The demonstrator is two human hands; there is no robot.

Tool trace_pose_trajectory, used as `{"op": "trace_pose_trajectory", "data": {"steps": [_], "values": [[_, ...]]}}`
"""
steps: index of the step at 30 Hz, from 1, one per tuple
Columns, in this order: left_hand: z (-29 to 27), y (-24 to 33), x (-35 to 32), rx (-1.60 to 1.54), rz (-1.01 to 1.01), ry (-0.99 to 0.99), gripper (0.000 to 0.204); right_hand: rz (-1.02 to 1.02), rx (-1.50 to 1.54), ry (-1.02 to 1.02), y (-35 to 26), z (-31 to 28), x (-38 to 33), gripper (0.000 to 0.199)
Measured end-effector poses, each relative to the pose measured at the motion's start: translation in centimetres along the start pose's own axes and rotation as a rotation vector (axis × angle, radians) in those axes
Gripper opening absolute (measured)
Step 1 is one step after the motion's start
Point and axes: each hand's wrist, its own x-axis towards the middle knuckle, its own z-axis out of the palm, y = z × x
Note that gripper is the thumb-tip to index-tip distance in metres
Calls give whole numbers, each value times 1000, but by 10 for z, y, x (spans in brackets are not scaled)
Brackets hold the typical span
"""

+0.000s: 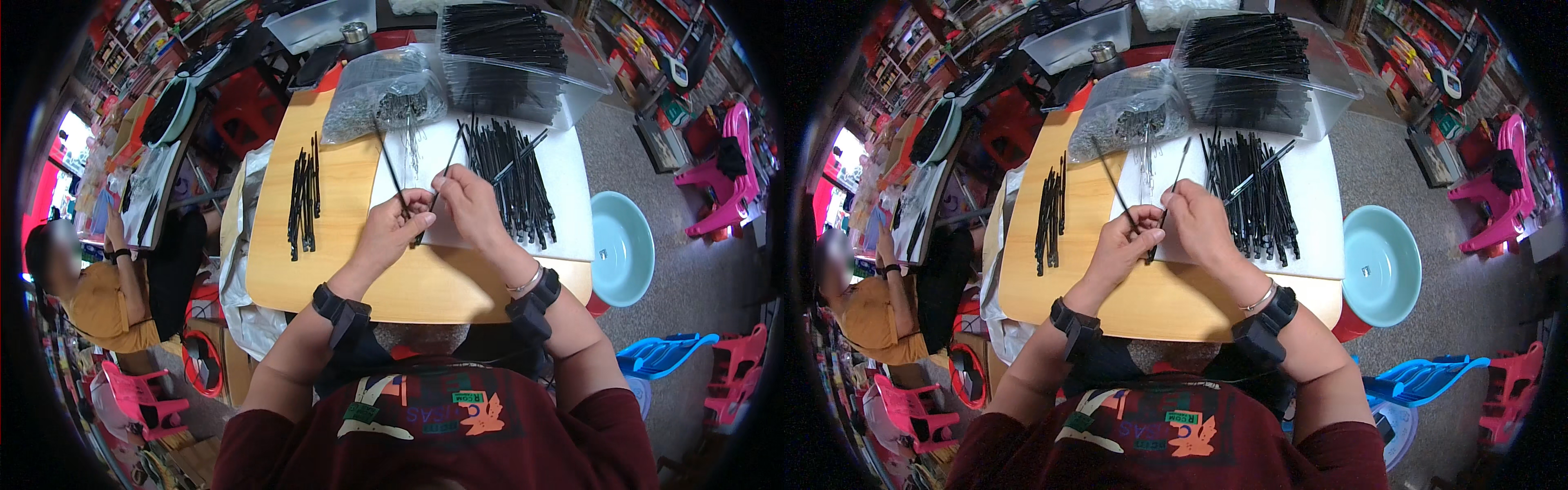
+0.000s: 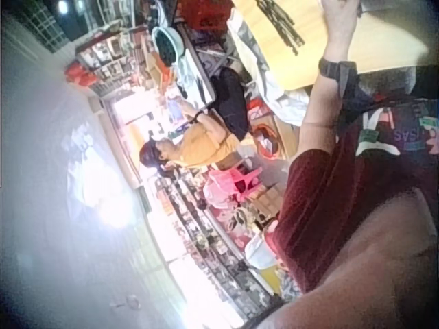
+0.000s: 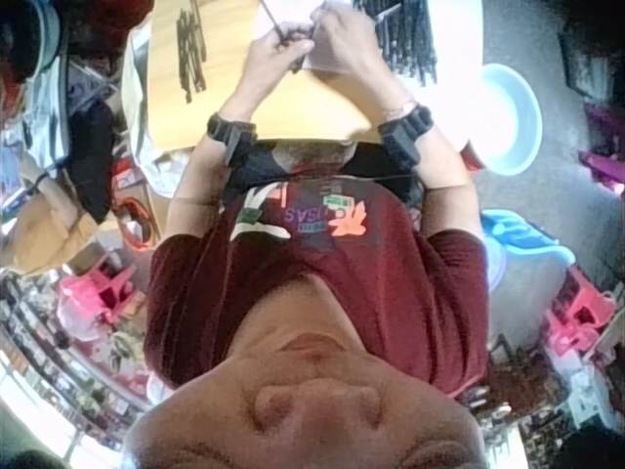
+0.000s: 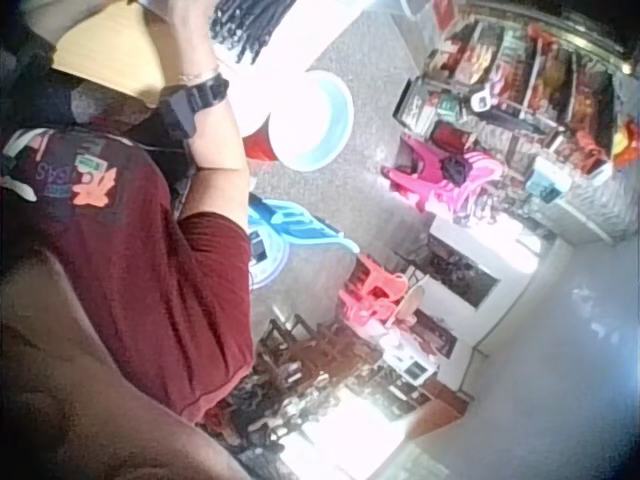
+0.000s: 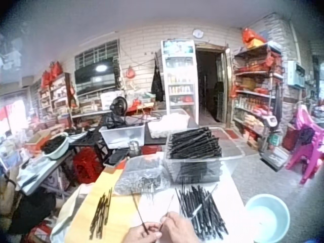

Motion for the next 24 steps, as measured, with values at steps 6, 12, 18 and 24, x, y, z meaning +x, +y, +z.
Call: {"op": "trace_pose_trajectory", "data": {"steps": [6,12,18,24], "values": [[-5,-9,-1,490,179,-39,26,-82,-11,1,-28,5,-11,33],[-17,33,-23,671,236,15,29,-101,-476,418,-17,-45,6,25],[-116,10,-58,926,98,718,22,-30,-831,459,0,-57,8,25],[-154,-1,-73,1059,-177,703,27,-225,-717,308,-7,-26,4,20]]}}
